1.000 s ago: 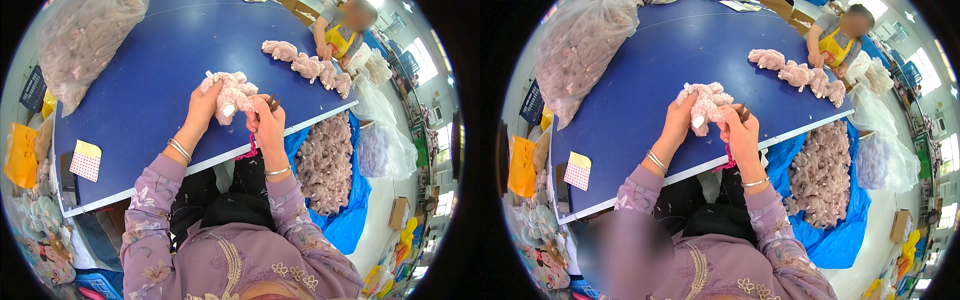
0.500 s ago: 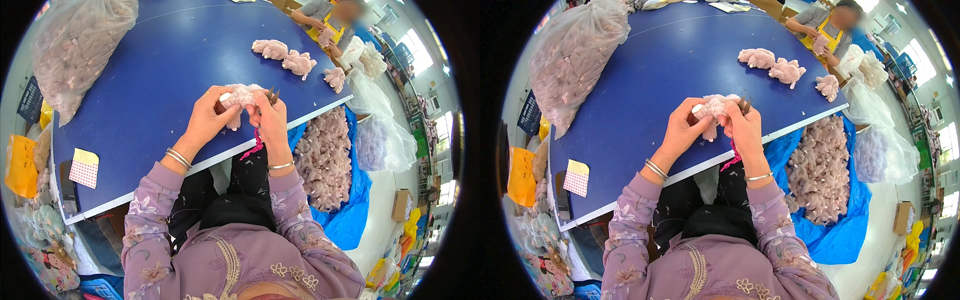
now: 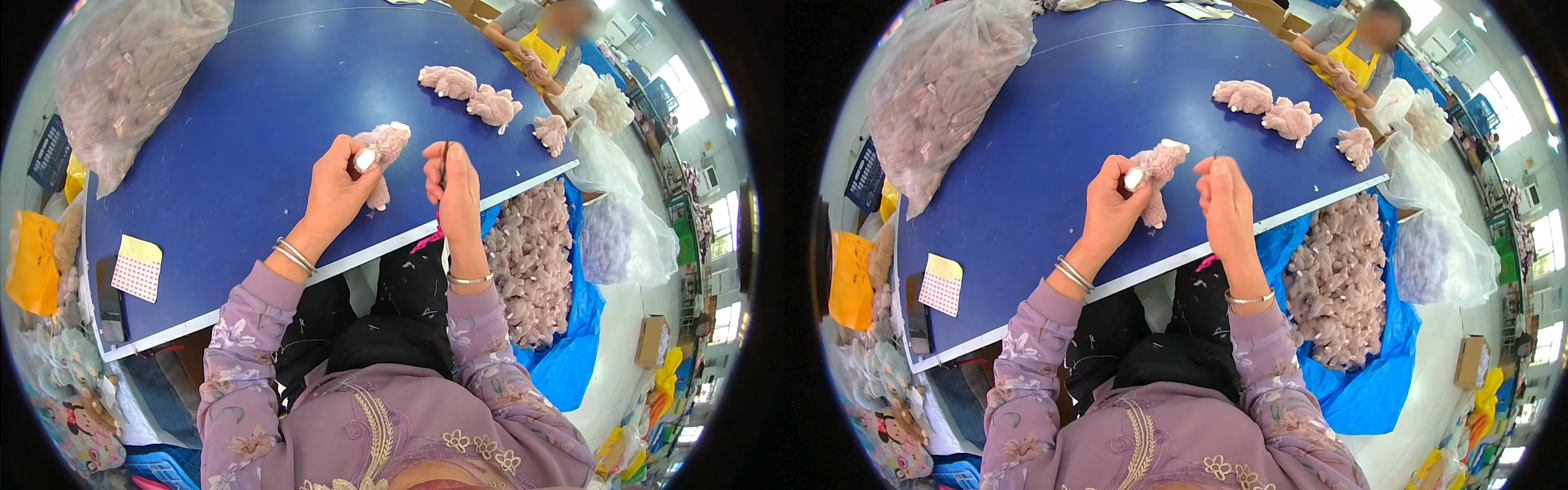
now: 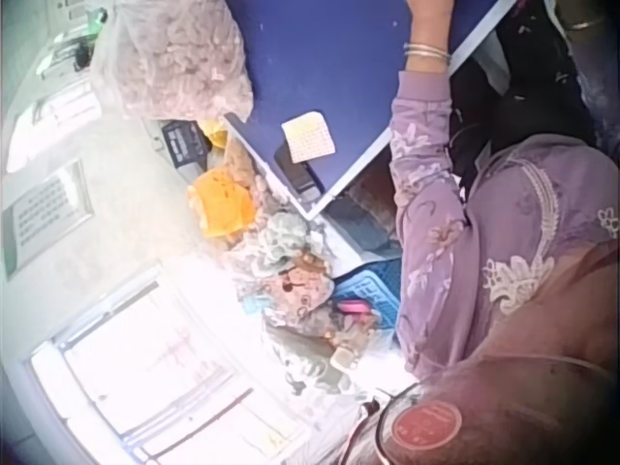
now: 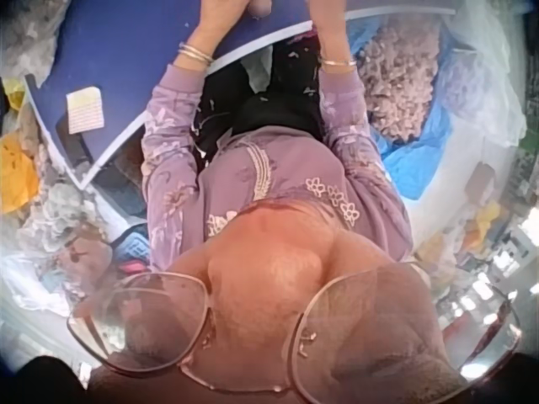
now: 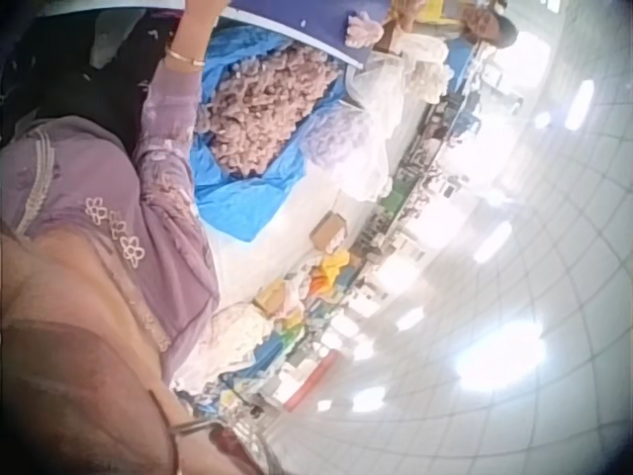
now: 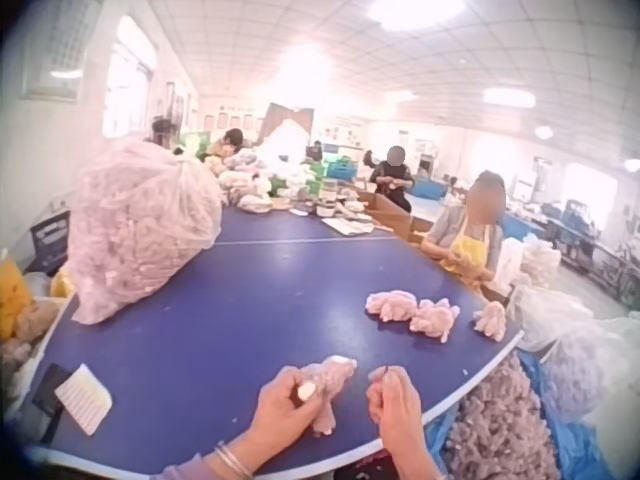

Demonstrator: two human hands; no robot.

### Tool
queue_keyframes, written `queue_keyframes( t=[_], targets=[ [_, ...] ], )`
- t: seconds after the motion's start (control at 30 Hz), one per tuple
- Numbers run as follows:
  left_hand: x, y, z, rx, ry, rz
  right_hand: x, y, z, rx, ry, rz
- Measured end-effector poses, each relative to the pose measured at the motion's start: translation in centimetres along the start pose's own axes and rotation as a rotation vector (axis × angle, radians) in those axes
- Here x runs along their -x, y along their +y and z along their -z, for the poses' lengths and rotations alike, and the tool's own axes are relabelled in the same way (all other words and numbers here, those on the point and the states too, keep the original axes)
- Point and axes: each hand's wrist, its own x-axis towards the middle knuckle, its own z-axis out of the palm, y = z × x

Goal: The person uses scissors to trim loose threads and excess fabric from small pink stuffed animals on a blue table. They handle each toy one at a time, rotate it to access different sides, and place finished units into a blue bag.

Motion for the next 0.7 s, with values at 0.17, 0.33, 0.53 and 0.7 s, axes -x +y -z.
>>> queue_keyframes(
  t=[0.17, 0.33, 0.53, 0.7],
  targets=[
    [0.1, 0.3, 0.1, -0.205, 0.054, -0.110, 1.4, -0.8, -1.6, 0.626, -0.178, 0.165],
    [0.2, 0.3, 0.2, -0.287, 0.050, -0.221, 0.8, -0.1, -2.1, 0.789, -0.201, 0.251],
    [0.4, 0.6, 0.1, -0.304, 0.032, -0.244, 0.2, 0.3, -2.0, 0.856, -0.181, 0.248],
    [0.4, 0.1, 0.0, -0.217, 0.010, -0.167, 0.3, 0.0, -1.7, 0.890, -0.194, 0.217]
  ],
)
